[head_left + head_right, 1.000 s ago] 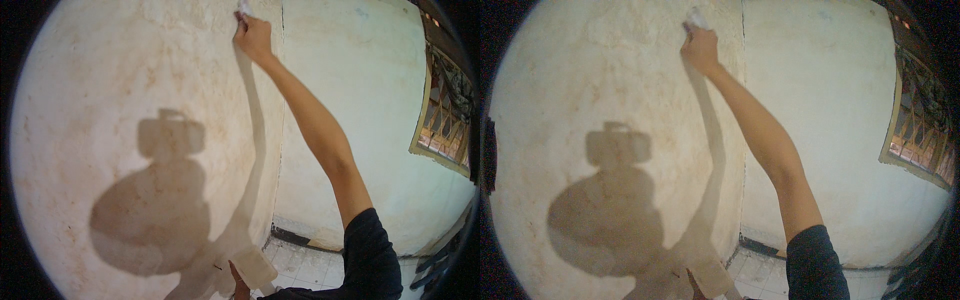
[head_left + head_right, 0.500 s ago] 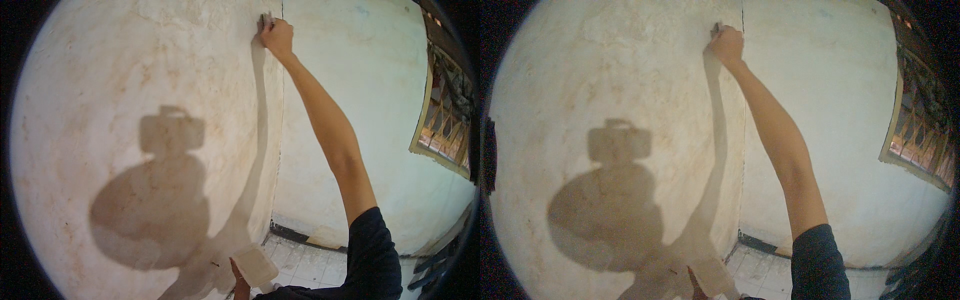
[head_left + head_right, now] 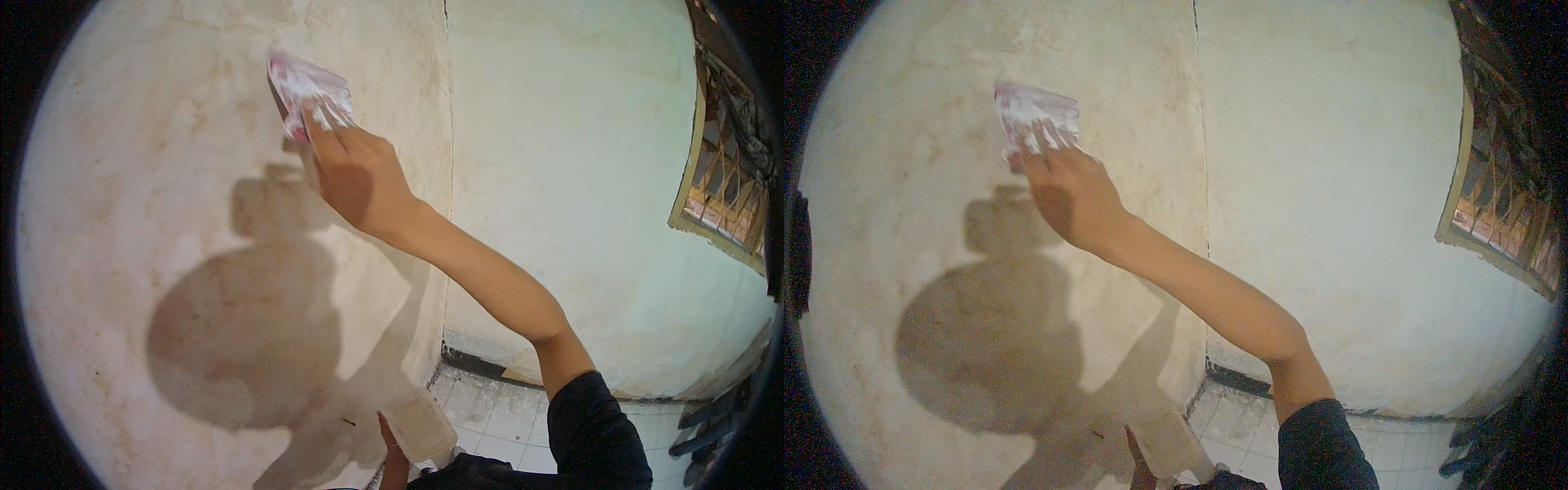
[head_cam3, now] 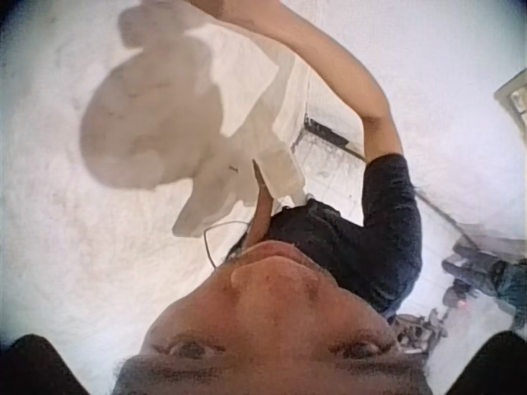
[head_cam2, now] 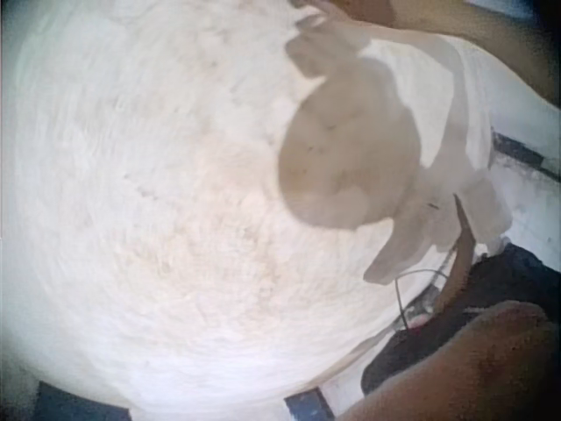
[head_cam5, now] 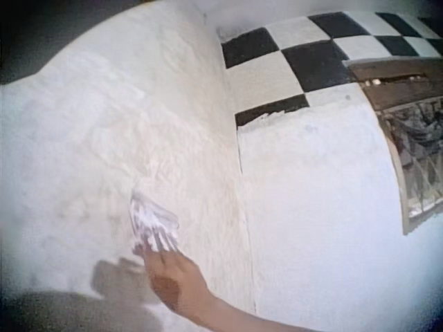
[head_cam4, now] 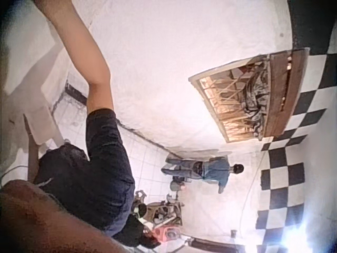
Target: The person applies plaster to a wall using a spatula, dipping the spatula into a container to gather more material and spreading it across the wall surface in multiple areas.
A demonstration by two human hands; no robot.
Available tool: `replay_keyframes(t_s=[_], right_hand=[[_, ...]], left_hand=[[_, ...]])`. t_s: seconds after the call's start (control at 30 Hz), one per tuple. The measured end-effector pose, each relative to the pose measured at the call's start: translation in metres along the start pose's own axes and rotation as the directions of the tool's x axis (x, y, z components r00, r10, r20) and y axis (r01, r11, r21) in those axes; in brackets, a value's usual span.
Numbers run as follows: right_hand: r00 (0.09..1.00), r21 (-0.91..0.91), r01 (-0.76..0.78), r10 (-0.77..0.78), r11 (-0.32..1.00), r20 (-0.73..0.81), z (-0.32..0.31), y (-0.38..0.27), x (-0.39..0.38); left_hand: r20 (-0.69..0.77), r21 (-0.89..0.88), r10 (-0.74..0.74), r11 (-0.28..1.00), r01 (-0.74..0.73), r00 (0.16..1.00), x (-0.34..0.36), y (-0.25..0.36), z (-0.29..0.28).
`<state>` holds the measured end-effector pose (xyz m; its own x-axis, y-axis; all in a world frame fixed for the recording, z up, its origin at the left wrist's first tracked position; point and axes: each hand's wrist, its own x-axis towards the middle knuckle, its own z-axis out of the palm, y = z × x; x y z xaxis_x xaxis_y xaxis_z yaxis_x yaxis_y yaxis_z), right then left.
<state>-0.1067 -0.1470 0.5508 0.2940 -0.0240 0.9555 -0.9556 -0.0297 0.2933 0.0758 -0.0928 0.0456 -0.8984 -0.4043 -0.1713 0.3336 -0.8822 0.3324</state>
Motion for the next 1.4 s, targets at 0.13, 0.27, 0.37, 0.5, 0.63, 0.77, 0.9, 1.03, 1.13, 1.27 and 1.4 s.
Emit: replay_keyframes(t_s=[0.13,0.27,0.37,0.5,0.63,0.77,0.9,1.03,1.13,1.27,1.4], right_hand=[[0.992,-0.017,-0.053,0.050,0.998,-0.117,-0.018,0.035,-0.060],[0.840,-0.066,-0.505,0.473,0.861,-0.267,-0.016,0.111,-0.091],[0.797,-0.206,-0.604,0.577,0.770,-0.176,-0.010,0.146,-0.103],[0.858,-0.066,-0.511,0.505,0.857,-0.092,0.017,0.079,-0.101],[0.896,-0.095,-0.429,0.437,0.898,0.078,0.010,-0.011,-0.121],[0.944,0.094,-0.325,0.328,0.941,-0.024,-0.013,-0.053,-0.137],[0.855,0.073,-0.508,0.513,0.858,-0.073,-0.039,-0.028,-0.173],[0.699,-0.061,-0.706,0.680,0.706,-0.220,-0.030,0.063,-0.183],[0.650,0.080,-0.743,0.744,0.665,-0.154,-0.030,0.051,-0.155],[0.548,0.396,-0.754,0.834,0.525,-0.062,-0.052,0.033,-0.125],[0.582,0.649,-0.660,0.804,0.379,0.122,-0.036,0.024,-0.122]], left_hand=[[-0.020,0.033,0.012,0.999,-0.011,1.000,-0.008,-0.003,0.005],[-0.033,0.072,0.030,0.997,-0.027,0.999,-0.018,-0.001,0.013],[-0.044,0.094,0.031,0.995,-0.026,0.999,-0.019,-0.004,0.017],[-0.074,0.134,0.063,0.990,-0.053,0.995,-0.027,-0.002,0.022],[-0.080,0.175,0.038,0.984,-0.024,0.996,-0.023,0.004,0.044],[-0.098,0.221,0.027,0.975,-0.004,0.995,-0.018,0.006,0.035],[-0.101,0.183,0.040,0.983,-0.021,0.994,-0.012,-0.002,0.009],[0.111,0.001,-0.114,0.993,0.114,0.987,-0.012,-0.003,0.025],[0.097,0.005,-0.145,0.989,0.145,0.985,-0.016,0.006,0.027],[0.010,0.045,-0.120,0.992,0.119,0.993,-0.013,0.003,0.015],[0.130,-0.083,-0.133,0.986,0.144,0.983,-0.009,-0.002,0.016]])
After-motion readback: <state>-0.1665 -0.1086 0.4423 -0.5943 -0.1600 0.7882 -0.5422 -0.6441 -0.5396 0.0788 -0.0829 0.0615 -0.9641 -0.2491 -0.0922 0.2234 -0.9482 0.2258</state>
